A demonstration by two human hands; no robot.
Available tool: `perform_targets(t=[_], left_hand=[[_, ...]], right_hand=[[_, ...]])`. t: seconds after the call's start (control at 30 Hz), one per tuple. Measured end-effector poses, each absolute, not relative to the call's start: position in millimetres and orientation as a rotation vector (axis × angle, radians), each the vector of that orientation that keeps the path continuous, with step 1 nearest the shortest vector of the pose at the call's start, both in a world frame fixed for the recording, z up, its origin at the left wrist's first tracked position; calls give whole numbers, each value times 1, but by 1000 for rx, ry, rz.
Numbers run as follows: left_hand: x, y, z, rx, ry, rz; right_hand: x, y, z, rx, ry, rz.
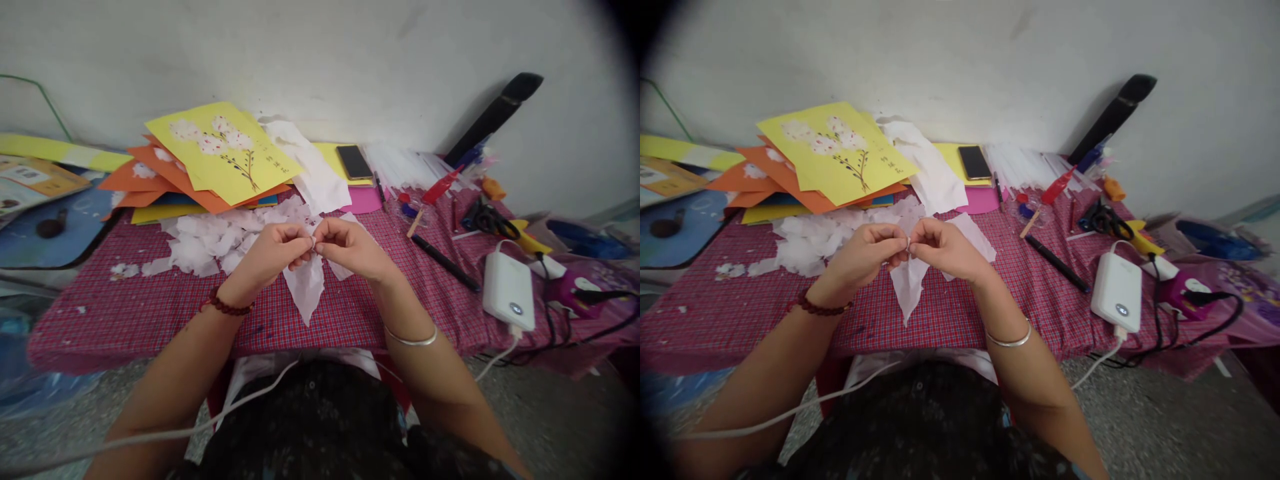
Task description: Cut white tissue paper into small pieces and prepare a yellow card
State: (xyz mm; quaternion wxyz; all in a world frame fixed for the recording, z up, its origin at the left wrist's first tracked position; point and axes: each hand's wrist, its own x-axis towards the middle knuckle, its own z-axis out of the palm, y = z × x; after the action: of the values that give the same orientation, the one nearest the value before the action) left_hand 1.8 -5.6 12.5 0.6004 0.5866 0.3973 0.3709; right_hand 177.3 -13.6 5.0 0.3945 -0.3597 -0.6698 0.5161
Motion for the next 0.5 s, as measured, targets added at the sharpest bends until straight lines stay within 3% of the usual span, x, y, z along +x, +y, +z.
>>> perform_targets(t=[0.5], left_hand=[[-1, -5, 12, 1482, 897, 821]], right_hand=[[180, -12, 4, -887, -1706, 1306]])
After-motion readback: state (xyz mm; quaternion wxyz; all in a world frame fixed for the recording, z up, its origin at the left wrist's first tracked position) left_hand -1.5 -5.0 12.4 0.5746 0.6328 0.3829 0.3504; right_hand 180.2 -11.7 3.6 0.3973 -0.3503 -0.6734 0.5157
